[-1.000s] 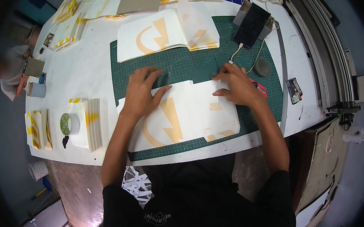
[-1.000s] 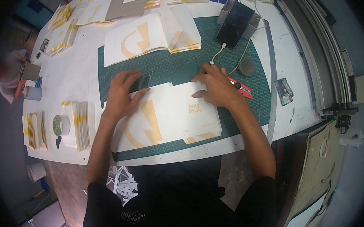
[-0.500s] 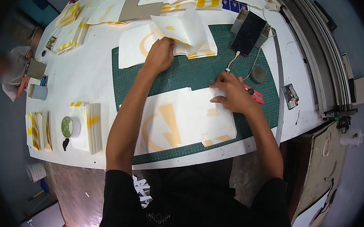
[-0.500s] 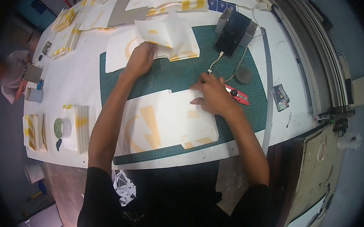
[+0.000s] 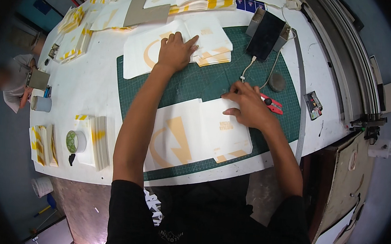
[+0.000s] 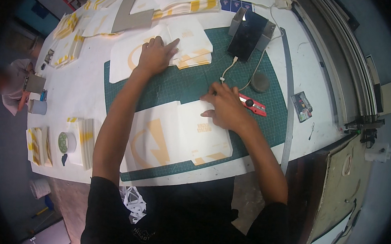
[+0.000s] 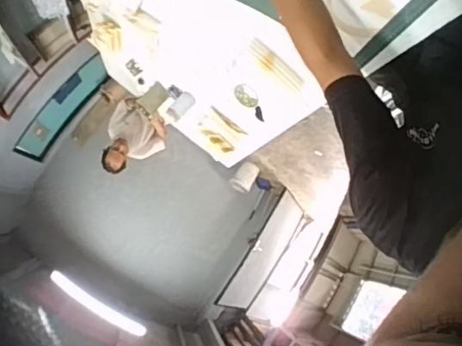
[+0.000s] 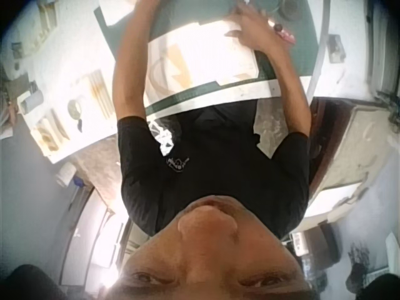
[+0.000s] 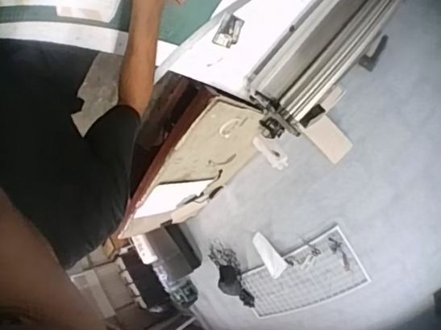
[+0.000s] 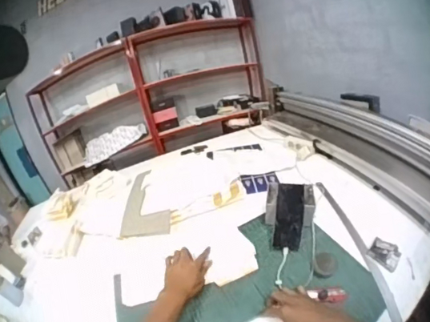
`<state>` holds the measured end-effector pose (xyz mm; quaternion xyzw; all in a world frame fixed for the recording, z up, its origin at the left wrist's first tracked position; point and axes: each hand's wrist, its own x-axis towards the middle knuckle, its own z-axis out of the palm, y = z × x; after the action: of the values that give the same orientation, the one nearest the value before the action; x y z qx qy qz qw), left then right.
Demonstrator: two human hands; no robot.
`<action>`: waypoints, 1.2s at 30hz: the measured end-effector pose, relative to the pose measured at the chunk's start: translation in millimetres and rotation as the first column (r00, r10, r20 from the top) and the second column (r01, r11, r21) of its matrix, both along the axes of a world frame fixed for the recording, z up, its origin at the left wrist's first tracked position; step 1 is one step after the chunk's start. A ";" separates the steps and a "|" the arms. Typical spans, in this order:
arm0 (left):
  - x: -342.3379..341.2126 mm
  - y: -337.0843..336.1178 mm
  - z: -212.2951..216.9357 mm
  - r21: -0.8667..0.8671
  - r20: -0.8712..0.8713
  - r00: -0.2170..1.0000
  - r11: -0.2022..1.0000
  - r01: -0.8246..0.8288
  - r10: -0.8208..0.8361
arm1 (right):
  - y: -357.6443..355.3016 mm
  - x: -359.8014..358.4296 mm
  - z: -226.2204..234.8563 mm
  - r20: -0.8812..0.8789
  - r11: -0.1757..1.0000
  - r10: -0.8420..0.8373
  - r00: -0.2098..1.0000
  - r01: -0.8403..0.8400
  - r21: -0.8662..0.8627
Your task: The person repeatedly folds large white paper sheets with yellow printed text in half and smooths the crease with both hands. They place the folded sheet onto a growing stack of similar folded sheets on the left side of the table. The person continues this repetitive folding and stacking process throughout the clip.
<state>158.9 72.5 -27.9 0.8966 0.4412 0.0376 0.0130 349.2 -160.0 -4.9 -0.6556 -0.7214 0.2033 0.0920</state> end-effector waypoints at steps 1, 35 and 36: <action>-3.8 4.4 -8.7 0.065 0.047 0.998 0.997 0.040 -0.043 | 1.7 -0.7 -1.3 -0.011 1.000 0.012 1.000 -0.012 0.004; -120.0 -177.4 27.7 0.031 0.369 0.911 0.982 0.188 -0.186 | 0.6 1.8 -8.2 0.003 0.996 0.051 0.999 -0.051 0.070; -128.5 -194.4 23.8 -0.021 0.354 0.924 0.987 0.162 -0.144 | -0.3 2.3 -10.0 0.008 0.997 0.050 0.999 -0.050 0.067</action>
<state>30.4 -121.9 -4.1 0.9065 0.3613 0.1848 0.1165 351.5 -160.2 -14.9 -0.6345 -0.7443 0.1792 0.1064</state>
